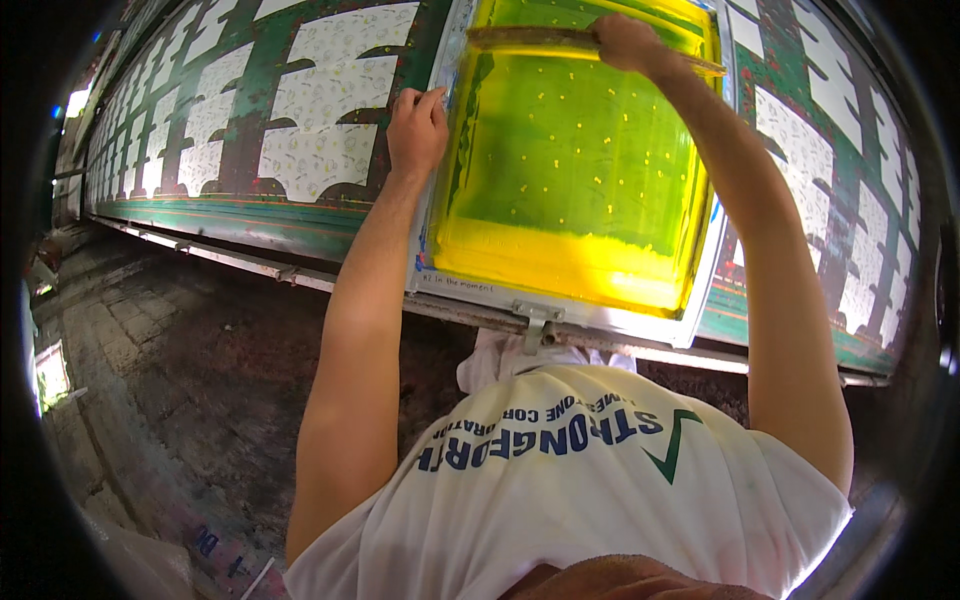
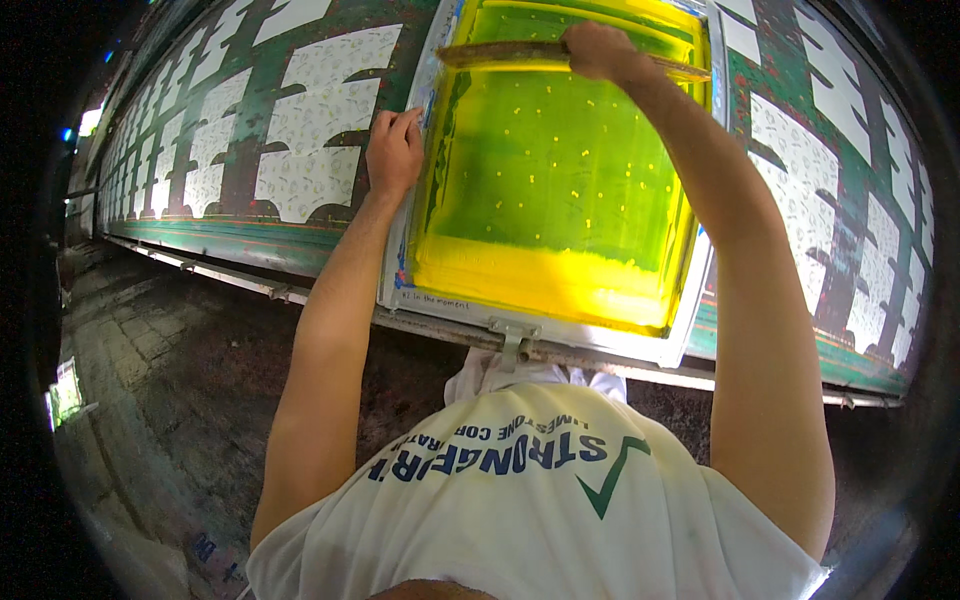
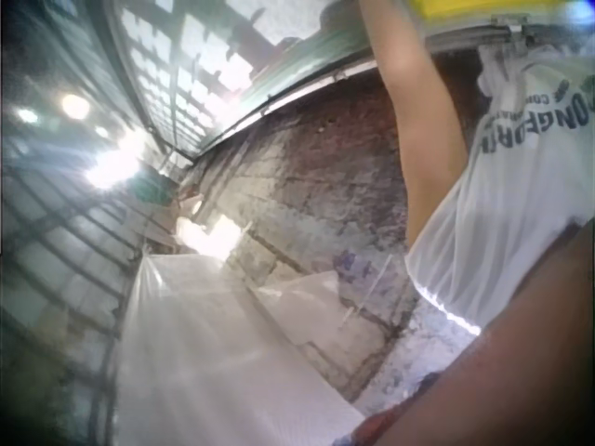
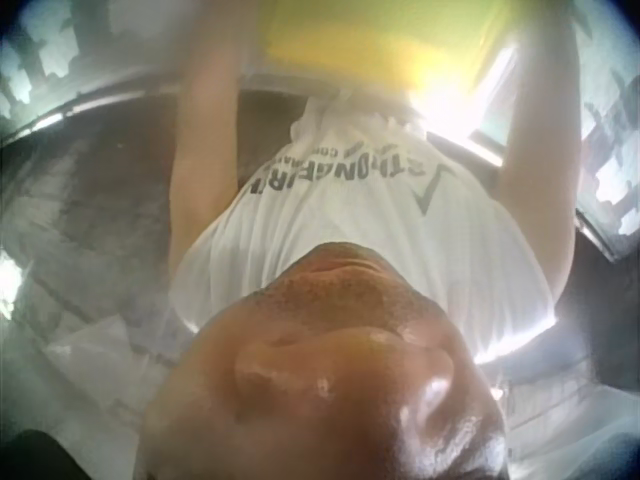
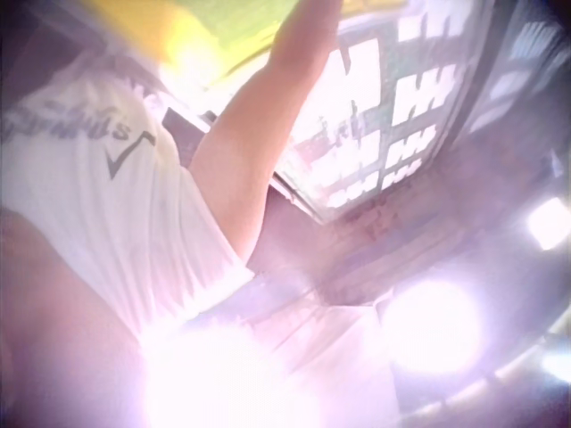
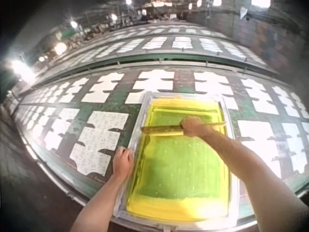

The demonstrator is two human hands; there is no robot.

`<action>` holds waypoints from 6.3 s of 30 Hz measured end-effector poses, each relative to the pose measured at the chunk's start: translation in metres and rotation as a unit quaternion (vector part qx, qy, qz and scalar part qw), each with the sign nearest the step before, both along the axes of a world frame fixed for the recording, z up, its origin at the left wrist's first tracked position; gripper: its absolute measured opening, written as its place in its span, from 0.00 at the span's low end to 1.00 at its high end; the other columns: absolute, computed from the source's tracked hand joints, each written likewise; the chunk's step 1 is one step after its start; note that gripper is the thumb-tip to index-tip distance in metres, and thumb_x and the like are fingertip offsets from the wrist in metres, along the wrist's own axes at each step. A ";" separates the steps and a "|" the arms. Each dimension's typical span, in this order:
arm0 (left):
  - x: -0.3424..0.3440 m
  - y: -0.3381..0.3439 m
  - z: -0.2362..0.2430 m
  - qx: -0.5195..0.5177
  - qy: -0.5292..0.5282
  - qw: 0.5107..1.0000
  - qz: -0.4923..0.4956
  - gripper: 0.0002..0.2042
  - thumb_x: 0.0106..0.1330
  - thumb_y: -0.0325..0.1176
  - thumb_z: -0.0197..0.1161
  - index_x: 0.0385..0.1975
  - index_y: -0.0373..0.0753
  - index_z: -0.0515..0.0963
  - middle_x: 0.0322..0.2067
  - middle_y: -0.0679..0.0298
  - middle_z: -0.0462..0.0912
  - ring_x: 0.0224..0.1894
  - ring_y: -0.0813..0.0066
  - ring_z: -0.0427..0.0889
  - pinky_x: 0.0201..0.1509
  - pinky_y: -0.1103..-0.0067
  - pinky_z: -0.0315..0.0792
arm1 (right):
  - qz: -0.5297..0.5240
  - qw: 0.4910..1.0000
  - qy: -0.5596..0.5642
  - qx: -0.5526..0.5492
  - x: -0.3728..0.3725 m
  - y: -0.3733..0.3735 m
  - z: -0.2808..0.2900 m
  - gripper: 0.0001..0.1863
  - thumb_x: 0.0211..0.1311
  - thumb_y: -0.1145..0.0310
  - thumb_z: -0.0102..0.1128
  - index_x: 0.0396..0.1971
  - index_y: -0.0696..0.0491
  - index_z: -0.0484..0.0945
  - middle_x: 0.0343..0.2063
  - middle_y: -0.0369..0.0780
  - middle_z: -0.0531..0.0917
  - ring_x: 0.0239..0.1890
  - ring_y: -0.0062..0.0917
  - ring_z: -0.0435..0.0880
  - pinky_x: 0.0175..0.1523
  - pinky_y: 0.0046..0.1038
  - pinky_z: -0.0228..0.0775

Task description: The person repeatedly pulls a squeegee across a screen printing frame filled with green ink to transfer ink through the mesh onto a surface below. The person repositions the frame and repeats the squeegee strokes multiple times.

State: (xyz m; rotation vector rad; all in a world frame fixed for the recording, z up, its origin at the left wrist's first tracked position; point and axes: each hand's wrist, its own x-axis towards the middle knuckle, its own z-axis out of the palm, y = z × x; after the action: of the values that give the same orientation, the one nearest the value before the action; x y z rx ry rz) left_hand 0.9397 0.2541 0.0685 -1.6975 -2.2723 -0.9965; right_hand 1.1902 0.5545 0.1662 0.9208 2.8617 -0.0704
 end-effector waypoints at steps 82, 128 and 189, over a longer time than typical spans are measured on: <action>-0.016 0.001 -0.006 -0.061 0.020 0.998 -0.012 0.18 0.68 0.40 0.74 0.57 0.46 0.87 0.46 0.59 0.80 0.50 0.60 0.83 0.53 0.65 0.79 | -0.444 0.868 0.213 -0.071 0.291 -0.272 -0.017 0.38 0.49 0.57 0.76 0.60 0.62 0.81 0.55 0.49 0.84 0.53 0.43 0.87 0.58 0.40 0.81; 0.432 0.123 0.029 0.027 -0.035 0.998 -0.039 0.19 0.60 0.33 0.77 0.52 0.41 0.89 0.40 0.63 0.81 0.44 0.66 0.82 0.51 0.72 0.78 | -0.402 0.880 0.251 -0.020 0.752 -0.149 -0.010 0.35 0.50 0.59 0.77 0.58 0.62 0.82 0.54 0.51 0.83 0.54 0.46 0.85 0.57 0.42 0.80; 0.439 0.130 0.007 0.076 -0.065 0.995 -0.005 0.09 0.73 0.36 0.64 0.46 0.47 0.89 0.38 0.61 0.79 0.42 0.57 0.83 0.45 0.65 0.79 | -0.184 0.980 0.056 0.059 0.518 -0.133 0.006 0.19 0.56 0.66 0.71 0.49 0.44 0.85 0.43 0.40 0.88 0.44 0.41 0.90 0.46 0.44 0.84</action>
State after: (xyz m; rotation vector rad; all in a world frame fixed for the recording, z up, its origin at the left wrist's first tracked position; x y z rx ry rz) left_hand 1.3788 0.3840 0.0753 -1.6285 -2.2016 -1.2816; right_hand 1.7079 0.4212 0.1725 1.5057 2.7783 0.0126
